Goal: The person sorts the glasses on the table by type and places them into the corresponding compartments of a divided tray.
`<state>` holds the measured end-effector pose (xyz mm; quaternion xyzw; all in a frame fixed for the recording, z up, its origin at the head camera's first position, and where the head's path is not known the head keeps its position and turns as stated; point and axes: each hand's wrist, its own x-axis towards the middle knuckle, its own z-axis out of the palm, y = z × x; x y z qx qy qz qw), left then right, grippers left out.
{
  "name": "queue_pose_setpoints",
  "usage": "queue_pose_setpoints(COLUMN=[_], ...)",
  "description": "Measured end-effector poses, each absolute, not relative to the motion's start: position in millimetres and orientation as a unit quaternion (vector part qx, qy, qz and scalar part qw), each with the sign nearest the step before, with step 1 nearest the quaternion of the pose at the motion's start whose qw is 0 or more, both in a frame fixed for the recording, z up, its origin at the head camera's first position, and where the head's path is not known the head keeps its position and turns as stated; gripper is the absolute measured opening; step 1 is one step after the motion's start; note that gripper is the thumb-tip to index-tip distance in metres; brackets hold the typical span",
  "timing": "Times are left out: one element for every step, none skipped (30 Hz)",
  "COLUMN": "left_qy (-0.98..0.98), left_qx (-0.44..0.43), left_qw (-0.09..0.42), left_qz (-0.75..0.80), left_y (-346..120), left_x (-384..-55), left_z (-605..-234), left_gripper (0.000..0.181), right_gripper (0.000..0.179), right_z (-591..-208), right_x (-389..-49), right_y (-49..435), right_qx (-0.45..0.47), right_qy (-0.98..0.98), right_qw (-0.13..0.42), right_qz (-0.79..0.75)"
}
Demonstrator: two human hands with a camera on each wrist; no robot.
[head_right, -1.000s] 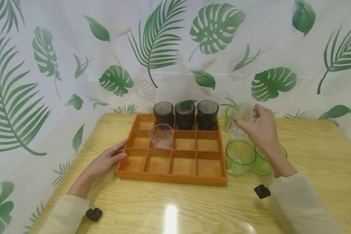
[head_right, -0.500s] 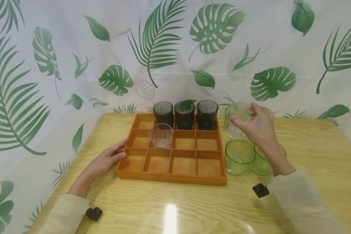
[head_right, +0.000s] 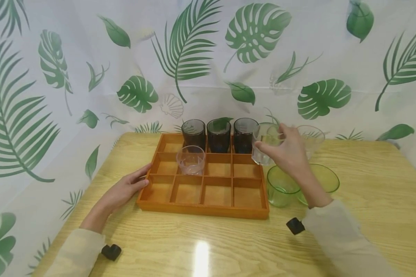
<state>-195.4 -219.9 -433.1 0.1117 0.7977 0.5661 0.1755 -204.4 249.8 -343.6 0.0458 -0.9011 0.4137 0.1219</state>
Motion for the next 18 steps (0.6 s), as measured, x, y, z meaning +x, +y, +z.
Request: queue_pose_setpoints(left_qy=[0.798,0.799,0.798,0.798,0.798,0.799,0.799,0.799,0.798,0.798,0.799,0.799,0.798,0.798,0.798,0.798,0.799,0.798], left_qx=[0.112,0.112,0.112,0.113,0.113,0.113,0.113,0.114,0.114,0.115,0.115,0.116,0.116,0.117,0.117,0.117,0.117,0.117], left_qw=[0.175,0.175,0.176,0.176,0.175,0.175,0.175,0.175,0.175,0.174,0.174,0.174,0.174,0.175,0.175,0.175,0.175,0.175], left_qz=[0.565,0.565,0.565,0.565,0.565,0.564,0.564,0.564,0.565,0.565,0.564,0.564,0.565,0.565,0.565,0.564,0.564,0.564], left_y=[-220,-220,-220,-220,-221,-221,-221,-220,-220,-220,-220,-220,-220,-220,-220,-221,-221,-221], left_x=[-195,-195,-195,-195,-195,-195,-195,-195,-195,-195,-195,-195,-195,-195,-195,-195,-195,-195], left_z=[-433,-433,-433,-433,-433,-434,-434,-434,-434,-433,-433,-433,-433,-434,-434,-434,-434,-434], left_gripper=[0.063,0.063,0.063,0.063,0.063,0.063,0.063,0.063,0.063,0.063,0.063,0.063,0.063,0.063,0.063,0.063,0.063,0.063], right_gripper=[0.091,0.089,0.086,0.085,0.078,0.076,0.072,0.072,0.072,0.071,0.065,0.069,0.064,0.068,0.069,0.069,0.071,0.074], right_z=[-344,-344,-344,-344,-345,-345,-345,-345,-345,-346,-346,-345,-345,-346,-346,-346,-345,-345], right_x=[-205,-205,-205,-206,-206,-207,-207,-207,-207,-207,-207,-207,-207,-207,-207,-208,-208,-208], right_y=[247,244,241,238,235,232,229,225,222,219,216,213,210,207,204,200,197,194], right_qx=[0.051,0.056,0.063,0.068,0.075,0.081,0.085,0.088,0.091,0.094,0.098,0.098,0.102,0.102,0.103,0.104,0.102,0.101], right_qy=[-0.900,-0.899,-0.897,-0.894,-0.893,-0.893,-0.892,-0.892,-0.891,-0.891,-0.892,-0.892,-0.891,-0.893,-0.894,-0.894,-0.896,-0.896], right_qw=[0.122,0.121,0.120,0.119,0.121,0.122,0.123,0.123,0.122,0.124,0.128,0.129,0.132,0.130,0.129,0.129,0.124,0.119], right_qz=[0.415,0.418,0.421,0.426,0.427,0.426,0.427,0.427,0.428,0.426,0.423,0.423,0.422,0.419,0.417,0.416,0.414,0.415])
